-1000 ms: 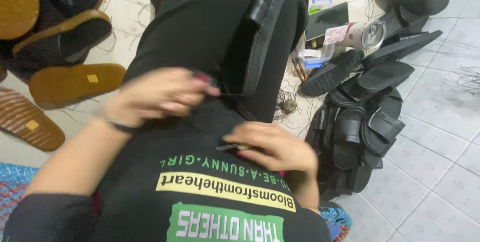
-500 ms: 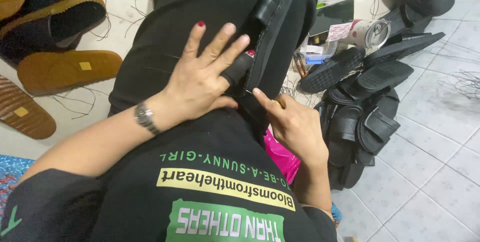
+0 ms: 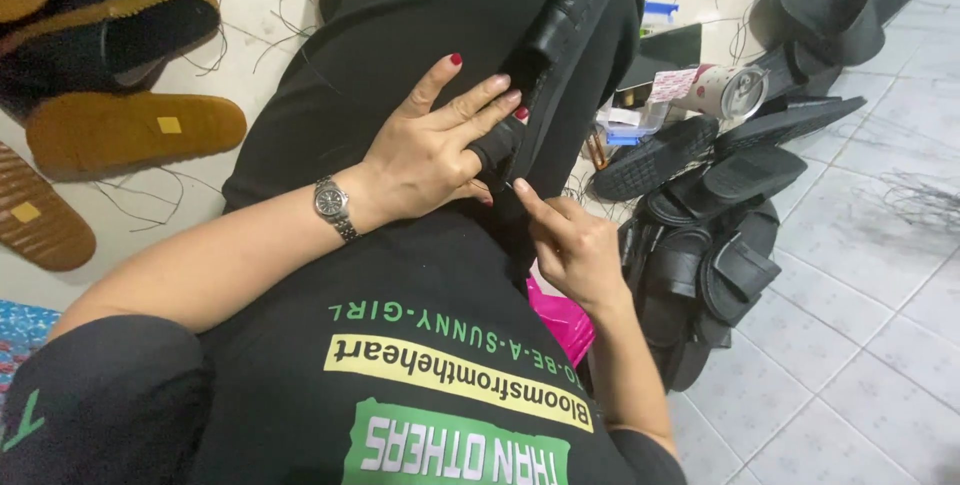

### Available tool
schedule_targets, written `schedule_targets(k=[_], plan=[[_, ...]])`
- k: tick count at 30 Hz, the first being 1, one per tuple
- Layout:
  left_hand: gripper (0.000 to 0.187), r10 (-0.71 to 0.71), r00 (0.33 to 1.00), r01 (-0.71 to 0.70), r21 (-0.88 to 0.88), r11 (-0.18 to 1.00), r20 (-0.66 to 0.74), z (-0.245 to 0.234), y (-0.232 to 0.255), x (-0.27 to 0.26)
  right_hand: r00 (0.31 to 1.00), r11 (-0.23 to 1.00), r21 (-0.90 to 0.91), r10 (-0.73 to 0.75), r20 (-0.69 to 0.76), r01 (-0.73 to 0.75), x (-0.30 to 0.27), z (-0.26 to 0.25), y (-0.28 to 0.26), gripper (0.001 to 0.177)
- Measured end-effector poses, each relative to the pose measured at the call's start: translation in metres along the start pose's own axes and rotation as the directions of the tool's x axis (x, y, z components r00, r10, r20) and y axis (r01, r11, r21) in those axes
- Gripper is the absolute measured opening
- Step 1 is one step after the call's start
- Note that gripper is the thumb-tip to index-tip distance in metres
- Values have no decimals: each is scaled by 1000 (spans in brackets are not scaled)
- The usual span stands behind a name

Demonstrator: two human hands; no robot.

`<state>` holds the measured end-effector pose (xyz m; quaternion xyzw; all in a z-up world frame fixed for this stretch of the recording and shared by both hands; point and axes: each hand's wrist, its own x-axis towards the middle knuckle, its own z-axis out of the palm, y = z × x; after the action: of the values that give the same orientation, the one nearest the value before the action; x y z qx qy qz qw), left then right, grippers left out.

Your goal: Hand-stitching the sole of a black sandal using a needle and thread

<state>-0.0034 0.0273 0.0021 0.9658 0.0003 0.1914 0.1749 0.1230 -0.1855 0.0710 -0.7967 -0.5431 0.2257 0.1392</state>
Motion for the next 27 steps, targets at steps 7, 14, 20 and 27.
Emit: schedule_targets(k=[7, 14, 20, 27], plan=[[31, 31, 999, -31, -83, 996, -8, -4, -4, 4, 976, 994, 29, -94, -197, 102, 4, 12, 6, 52], [34, 31, 999, -32, -36, 999, -13, -6, -5, 4, 999, 907, 420, 41, -23, -28, 13, 2, 8, 50], [30, 49, 999, -48, 39, 998, -18, -3, -6, 4, 967, 977, -159, -171, -188, 142, 19, -7, -16, 37], [42, 18, 1000, -20, -105, 994, -20, -21, 5, -5, 995, 867, 497, 58, -80, -10, 11, -7, -2, 43]])
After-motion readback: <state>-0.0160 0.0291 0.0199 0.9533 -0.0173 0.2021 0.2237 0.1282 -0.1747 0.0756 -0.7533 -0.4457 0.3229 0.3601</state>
